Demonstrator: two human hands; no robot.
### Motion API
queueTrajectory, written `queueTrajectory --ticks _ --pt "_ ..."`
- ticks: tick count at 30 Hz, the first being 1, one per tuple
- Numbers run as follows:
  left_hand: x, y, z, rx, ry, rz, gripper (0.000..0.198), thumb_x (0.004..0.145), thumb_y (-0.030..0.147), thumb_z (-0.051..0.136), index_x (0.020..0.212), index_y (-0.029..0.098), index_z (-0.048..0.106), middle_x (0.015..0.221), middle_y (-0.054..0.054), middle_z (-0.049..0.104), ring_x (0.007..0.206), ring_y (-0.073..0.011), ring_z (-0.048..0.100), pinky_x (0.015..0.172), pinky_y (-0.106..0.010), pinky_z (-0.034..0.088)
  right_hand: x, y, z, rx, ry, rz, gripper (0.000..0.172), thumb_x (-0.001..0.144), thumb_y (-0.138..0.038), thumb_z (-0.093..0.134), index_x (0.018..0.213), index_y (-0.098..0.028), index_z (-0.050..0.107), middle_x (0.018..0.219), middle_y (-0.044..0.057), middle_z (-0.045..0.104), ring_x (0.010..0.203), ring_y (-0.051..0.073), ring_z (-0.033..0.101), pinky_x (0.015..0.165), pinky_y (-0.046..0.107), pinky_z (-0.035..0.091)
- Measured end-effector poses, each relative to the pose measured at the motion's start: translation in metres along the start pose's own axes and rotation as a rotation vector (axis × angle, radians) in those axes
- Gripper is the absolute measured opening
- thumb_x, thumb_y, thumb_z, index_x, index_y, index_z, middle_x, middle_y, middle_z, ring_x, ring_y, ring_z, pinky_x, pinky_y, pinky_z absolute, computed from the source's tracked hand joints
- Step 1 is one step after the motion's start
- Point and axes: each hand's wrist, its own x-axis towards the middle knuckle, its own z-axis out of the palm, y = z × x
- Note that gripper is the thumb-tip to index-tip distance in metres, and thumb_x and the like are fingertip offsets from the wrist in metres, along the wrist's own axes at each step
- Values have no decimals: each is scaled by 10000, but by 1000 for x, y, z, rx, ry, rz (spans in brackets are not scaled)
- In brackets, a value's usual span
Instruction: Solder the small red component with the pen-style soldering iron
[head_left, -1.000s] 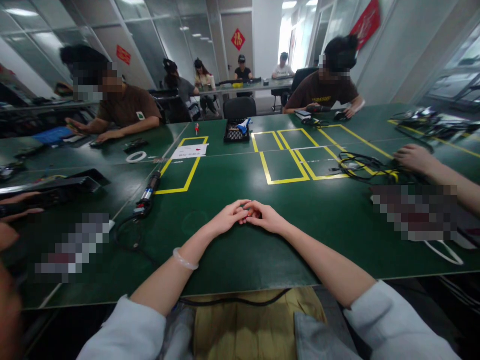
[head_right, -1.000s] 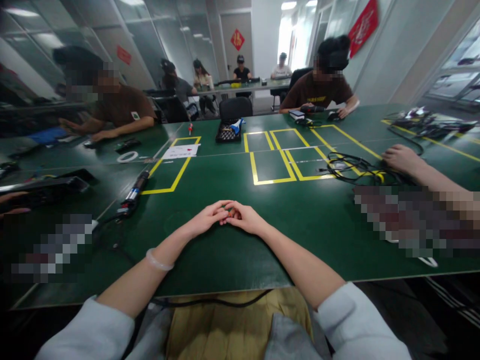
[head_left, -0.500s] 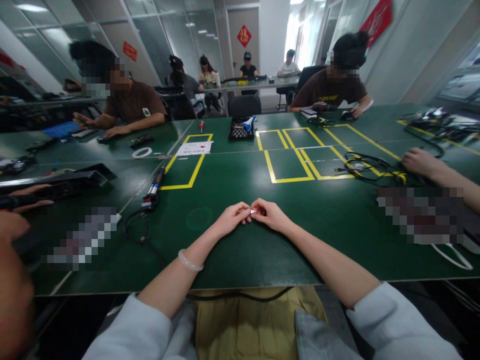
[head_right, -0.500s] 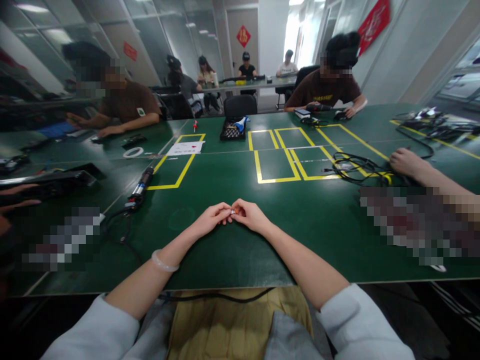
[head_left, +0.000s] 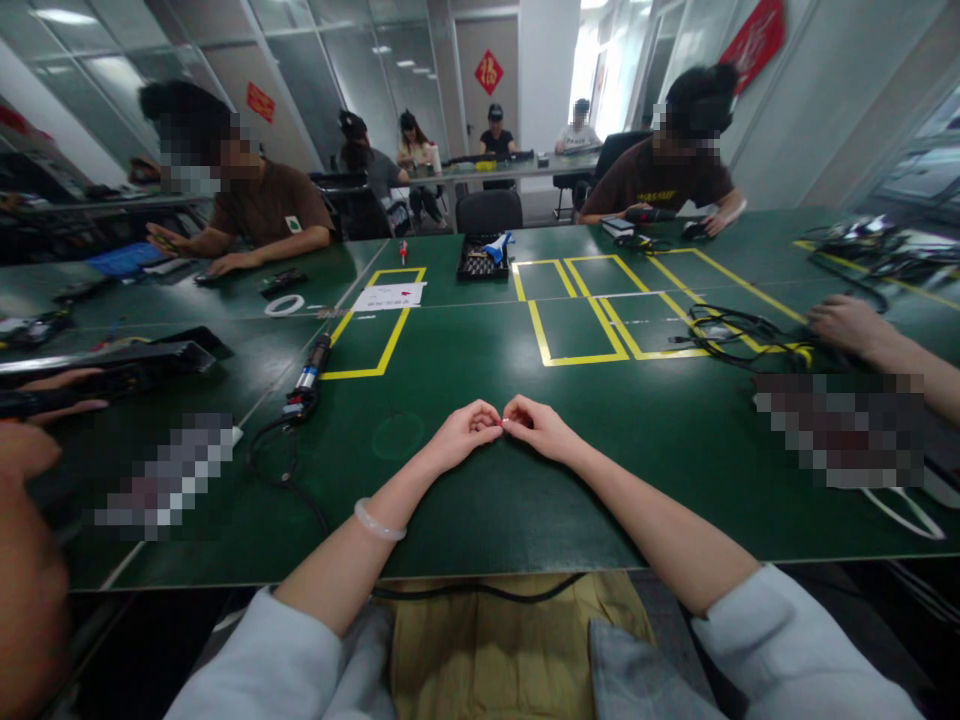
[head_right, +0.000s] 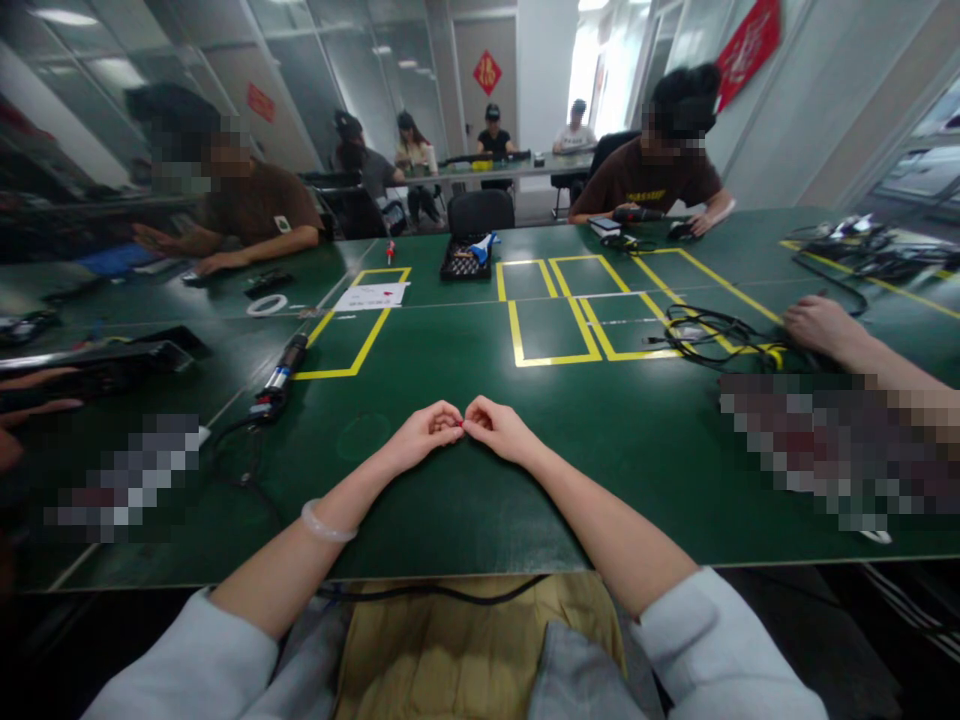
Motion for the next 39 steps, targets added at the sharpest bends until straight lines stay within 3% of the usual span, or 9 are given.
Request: queueTrajectory --ticks 18,39 --pt "0 0 -2 -14 -5 34 296 750 323 695 926 142 539 829 -8 587 682 -81 530 663 -228 420 1 2 -1 -29 16 -30 176 788 -232 630 941 -165 576 755 -14 595 644 110 532 626 238 419" --pt "-3 6 -2 -11 -19 -8 230 763 253 633 949 144 555 827 -11 583 704 -96 544 653 -233 435 1 5 -1 -132 32 -100 130 803 -202 616 924 -172 581 821 5 604 686 117 547 651 237 435"
